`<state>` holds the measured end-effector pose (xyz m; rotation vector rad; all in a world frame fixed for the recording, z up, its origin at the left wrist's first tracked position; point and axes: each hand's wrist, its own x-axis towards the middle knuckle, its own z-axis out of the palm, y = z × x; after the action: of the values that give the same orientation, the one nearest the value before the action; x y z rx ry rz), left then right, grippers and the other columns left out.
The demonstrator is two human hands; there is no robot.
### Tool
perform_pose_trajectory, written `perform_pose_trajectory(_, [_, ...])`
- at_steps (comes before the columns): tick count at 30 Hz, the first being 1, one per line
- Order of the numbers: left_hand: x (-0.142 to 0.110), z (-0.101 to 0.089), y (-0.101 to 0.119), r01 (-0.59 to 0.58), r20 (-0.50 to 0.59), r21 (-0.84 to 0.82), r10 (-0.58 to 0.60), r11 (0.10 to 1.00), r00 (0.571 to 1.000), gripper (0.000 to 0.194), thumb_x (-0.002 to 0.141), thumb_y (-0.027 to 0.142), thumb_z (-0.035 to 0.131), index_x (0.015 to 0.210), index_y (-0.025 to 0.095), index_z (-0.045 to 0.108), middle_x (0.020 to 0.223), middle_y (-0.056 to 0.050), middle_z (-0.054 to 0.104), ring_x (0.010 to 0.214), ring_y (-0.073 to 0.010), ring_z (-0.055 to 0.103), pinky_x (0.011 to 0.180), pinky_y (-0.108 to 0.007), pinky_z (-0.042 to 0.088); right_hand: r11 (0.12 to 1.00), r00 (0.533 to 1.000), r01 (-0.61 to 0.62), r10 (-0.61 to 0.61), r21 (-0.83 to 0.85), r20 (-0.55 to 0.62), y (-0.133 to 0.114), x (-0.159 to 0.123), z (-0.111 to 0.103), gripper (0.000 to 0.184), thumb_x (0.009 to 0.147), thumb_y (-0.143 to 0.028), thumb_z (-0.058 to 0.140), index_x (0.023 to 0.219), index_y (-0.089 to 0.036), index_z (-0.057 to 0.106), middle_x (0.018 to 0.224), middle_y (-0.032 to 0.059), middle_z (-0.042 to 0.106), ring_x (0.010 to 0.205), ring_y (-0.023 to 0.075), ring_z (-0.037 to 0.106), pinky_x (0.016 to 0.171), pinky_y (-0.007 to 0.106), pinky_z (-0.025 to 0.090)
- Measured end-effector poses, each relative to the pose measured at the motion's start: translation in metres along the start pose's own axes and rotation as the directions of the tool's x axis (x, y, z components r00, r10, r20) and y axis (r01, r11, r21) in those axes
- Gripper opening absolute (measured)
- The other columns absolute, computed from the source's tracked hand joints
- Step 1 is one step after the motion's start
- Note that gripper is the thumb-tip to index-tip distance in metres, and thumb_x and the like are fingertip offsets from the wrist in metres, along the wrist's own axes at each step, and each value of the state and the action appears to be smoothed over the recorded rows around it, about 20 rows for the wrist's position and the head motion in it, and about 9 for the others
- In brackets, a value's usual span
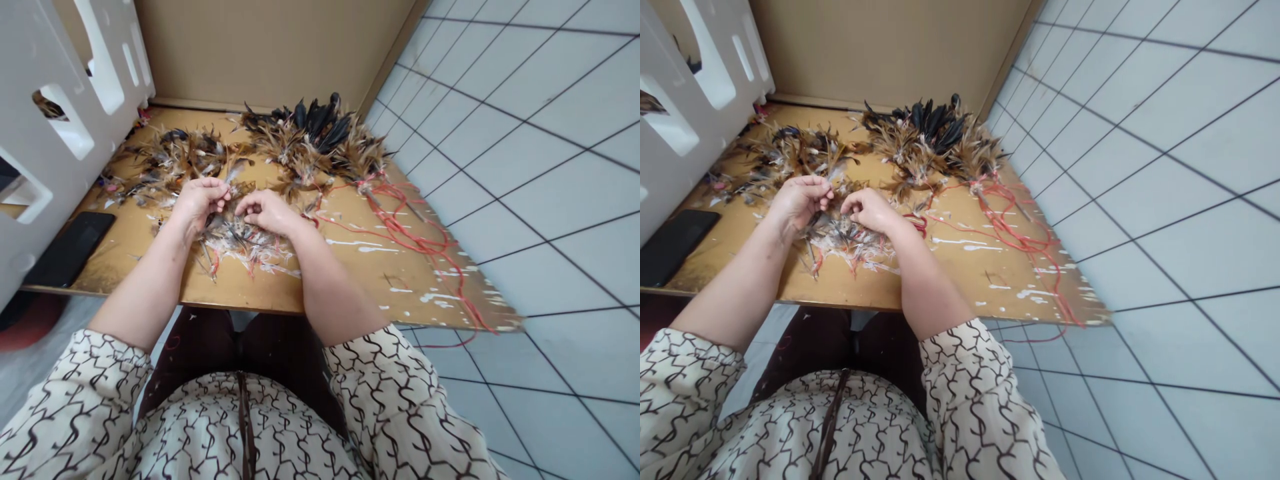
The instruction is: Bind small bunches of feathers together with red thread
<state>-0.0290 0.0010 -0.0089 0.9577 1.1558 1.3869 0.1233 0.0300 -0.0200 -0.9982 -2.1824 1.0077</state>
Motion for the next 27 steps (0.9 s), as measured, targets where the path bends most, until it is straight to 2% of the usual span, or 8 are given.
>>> perform_pose_trajectory(4, [0.0000,0.0005,-0.0010,0.004,0.013,0.020,-0.005,1.000,1.000,0.008,0.058,0.009,0.062,0.054,0.012,0.056,0.047,0.001,0.055,0.037,-0.0040,0.042,0.040,-0.017,0.034,0.949,0.998,0.062,-0.055,-0.310,0.030,0.0000,0.0008,0.0010,0.018,0.060,-0.002,0.059,0.064,-0.017,0.068,0.062,-0.0011,0.057,0.064,0.0112,0.048,0.069,0.027,0.037])
perform_pose_trajectory(8, [-0.0022,0.0027,-0.0009,0.004,0.024,0.047,-0.005,0.999,1.000,0.009,0.056,0.010,0.066,0.054,0.011,0.058,0.047,0.001,0.057,0.037,-0.0038,0.043,0.040,-0.017,0.034,0.899,0.990,0.076,-0.118,-0.431,-0.071,-0.0003,0.0021,0.0024,0.012,0.069,-0.009,0.056,0.067,-0.017,0.065,0.075,0.0029,0.060,0.078,0.0160,0.050,0.079,0.031,0.037])
perform_pose_trajectory(13, [-0.0054,0.0075,-0.0009,-0.039,-0.011,0.121,0.041,0.992,0.999,0.011,0.051,0.010,0.069,0.052,0.012,0.058,0.045,0.002,0.057,0.035,-0.0035,0.039,0.038,-0.017,0.030,0.896,0.975,-0.002,-0.097,-0.444,-0.200,-0.0033,0.0013,0.0028,0.013,0.072,-0.012,0.052,0.073,-0.017,0.063,0.075,0.0039,0.060,0.078,0.0182,0.050,0.078,0.032,0.037])
perform_pose_trajectory(19, [-0.0062,0.0093,-0.0040,-0.123,-0.011,0.235,0.129,0.964,0.992,0.013,0.052,0.009,0.067,0.050,0.014,0.056,0.036,0.006,0.046,0.032,-0.0031,0.033,0.035,-0.017,0.022,0.899,0.952,-0.051,-0.087,-0.435,-0.292,-0.0040,0.0008,0.0040,0.014,0.072,-0.012,0.051,0.072,-0.018,0.063,0.073,0.0040,0.062,0.077,0.0194,0.052,0.076,0.032,0.038])
perform_pose_trajectory(23, [-0.0040,0.0075,-0.0070,-0.166,0.037,0.311,0.162,0.936,0.986,0.009,0.054,0.010,0.065,0.051,0.014,0.058,0.043,0.004,0.054,0.035,-0.0035,0.035,0.038,-0.017,0.026,0.916,0.939,-0.081,-0.063,-0.394,-0.339,-0.0044,0.0007,0.0037,0.014,0.072,-0.014,0.050,0.073,-0.017,0.063,0.073,0.0039,0.062,0.076,0.0188,0.052,0.074,0.031,0.038])
perform_pose_trajectory(27, [-0.0011,0.0062,-0.0098,-0.210,0.046,0.395,0.209,0.894,0.977,0.006,0.054,0.012,0.064,0.051,0.015,0.059,0.043,0.005,0.052,0.042,-0.0056,0.039,0.044,-0.018,0.031,0.925,0.930,-0.072,-0.073,-0.374,-0.361,-0.0029,0.0013,0.0035,0.014,0.073,-0.016,0.050,0.073,-0.018,0.064,0.071,0.0033,0.061,0.076,0.0182,0.052,0.073,0.031,0.038])
